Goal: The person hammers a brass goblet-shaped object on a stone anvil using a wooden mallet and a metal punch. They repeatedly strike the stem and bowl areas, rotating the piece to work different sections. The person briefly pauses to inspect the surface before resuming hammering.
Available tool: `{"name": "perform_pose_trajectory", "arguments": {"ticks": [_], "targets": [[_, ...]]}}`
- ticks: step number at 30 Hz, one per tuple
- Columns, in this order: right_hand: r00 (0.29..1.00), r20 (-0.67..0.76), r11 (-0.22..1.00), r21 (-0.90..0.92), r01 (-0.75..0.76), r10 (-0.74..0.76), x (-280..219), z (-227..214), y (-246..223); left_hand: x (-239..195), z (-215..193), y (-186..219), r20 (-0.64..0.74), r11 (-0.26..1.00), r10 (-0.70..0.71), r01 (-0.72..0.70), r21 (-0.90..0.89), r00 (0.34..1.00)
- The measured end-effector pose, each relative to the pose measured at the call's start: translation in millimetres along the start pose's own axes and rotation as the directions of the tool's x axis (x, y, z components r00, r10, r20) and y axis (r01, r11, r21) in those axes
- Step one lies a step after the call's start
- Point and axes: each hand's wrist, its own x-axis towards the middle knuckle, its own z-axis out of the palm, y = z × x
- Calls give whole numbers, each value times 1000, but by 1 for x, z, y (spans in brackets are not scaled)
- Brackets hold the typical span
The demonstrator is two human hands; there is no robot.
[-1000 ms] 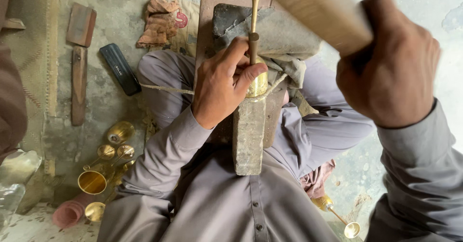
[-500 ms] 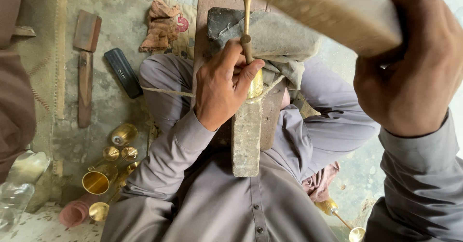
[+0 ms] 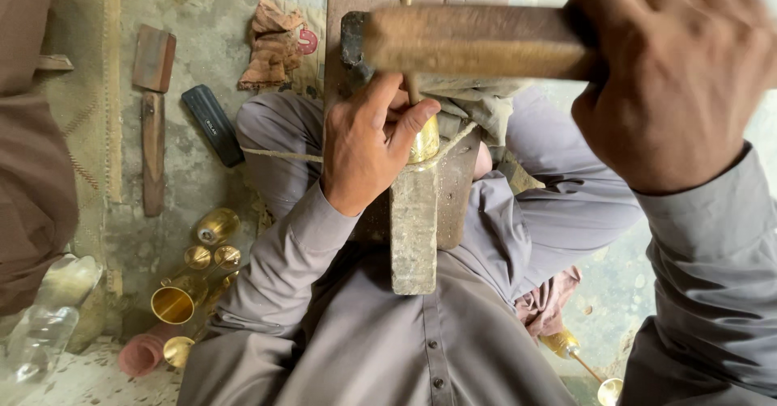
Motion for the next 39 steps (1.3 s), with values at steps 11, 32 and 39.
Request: {"name": "perform_pose_trajectory", "arguments": {"ticks": [11, 32, 39], "targets": [[996, -84, 997, 77, 30, -24, -22, 22, 15, 2, -2, 0, 67, 998, 68, -68, -1, 995], [958, 47, 785, 562, -260, 283, -70, 73, 27, 31, -2, 7, 341, 993, 110, -114, -8, 934], [966, 5, 922, 296, -250, 260, -84, 59, 12, 37, 4, 5, 380, 983, -178, 150, 103, 908]]}}
